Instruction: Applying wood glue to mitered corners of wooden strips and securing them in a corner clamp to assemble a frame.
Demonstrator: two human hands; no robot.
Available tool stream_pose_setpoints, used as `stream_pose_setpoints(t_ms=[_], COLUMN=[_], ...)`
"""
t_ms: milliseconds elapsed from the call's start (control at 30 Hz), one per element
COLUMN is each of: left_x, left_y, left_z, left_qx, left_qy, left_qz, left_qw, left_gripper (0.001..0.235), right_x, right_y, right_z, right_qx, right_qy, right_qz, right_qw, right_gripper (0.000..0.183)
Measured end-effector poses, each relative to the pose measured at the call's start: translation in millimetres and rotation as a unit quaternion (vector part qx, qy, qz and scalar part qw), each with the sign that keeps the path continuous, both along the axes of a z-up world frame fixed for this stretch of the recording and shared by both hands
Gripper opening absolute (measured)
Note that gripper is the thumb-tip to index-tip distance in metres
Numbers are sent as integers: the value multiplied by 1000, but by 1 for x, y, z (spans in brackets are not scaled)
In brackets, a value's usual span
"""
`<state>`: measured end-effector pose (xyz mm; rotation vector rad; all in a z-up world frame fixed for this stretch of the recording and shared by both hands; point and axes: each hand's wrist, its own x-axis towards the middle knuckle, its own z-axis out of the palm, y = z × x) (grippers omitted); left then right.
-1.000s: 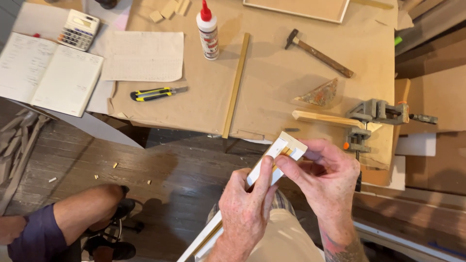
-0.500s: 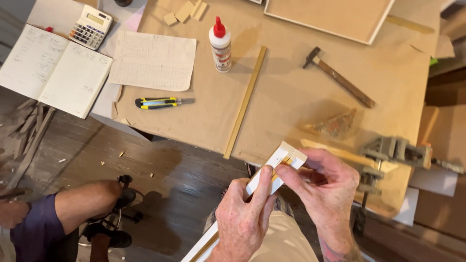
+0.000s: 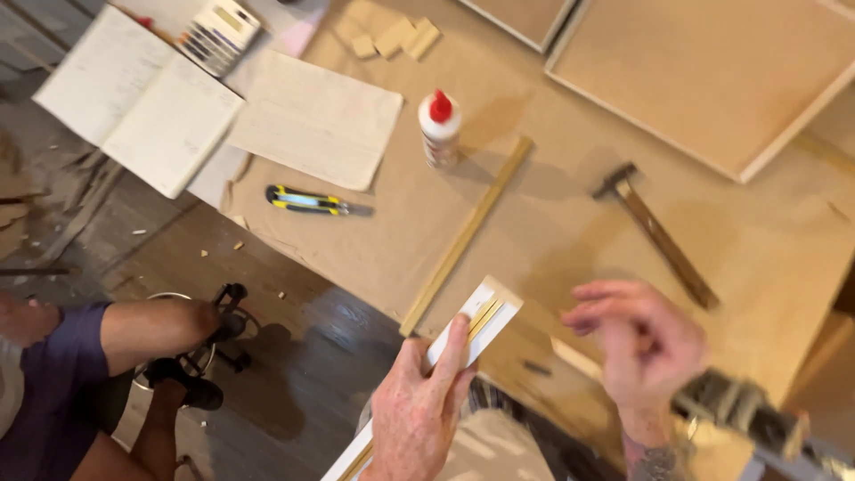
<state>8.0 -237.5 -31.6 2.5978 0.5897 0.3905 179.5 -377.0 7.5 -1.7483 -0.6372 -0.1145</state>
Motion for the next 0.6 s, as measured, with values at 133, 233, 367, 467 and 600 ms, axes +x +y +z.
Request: stream_pose_setpoints(t_ms=[133, 233, 367, 467, 600], left_x=[-17, -33, -54, -75, -101], left_y=[4, 5, 6, 9, 12], left_z=[-17, -22, -28, -31, -72], left_qx=[20, 69, 68, 32, 54], left_qy=[-10, 20, 106, 171, 85], left_qz=[57, 101, 161, 167, 186], left_qw=[998, 992, 979, 970, 977], left_gripper=[57, 57, 65, 71, 74], right_x=[69, 87, 117, 130, 100], right_y=[66, 165, 259, 273, 205], right_z=[-174, -217, -245, -235, -159], right_qx=[152, 333, 528, 538, 419], right_qy=[464, 790, 761, 741, 576], right_qz=[16, 193, 55, -24, 132], right_qw=[873, 477, 372, 401, 689], right_gripper=[37, 85, 102, 64, 47])
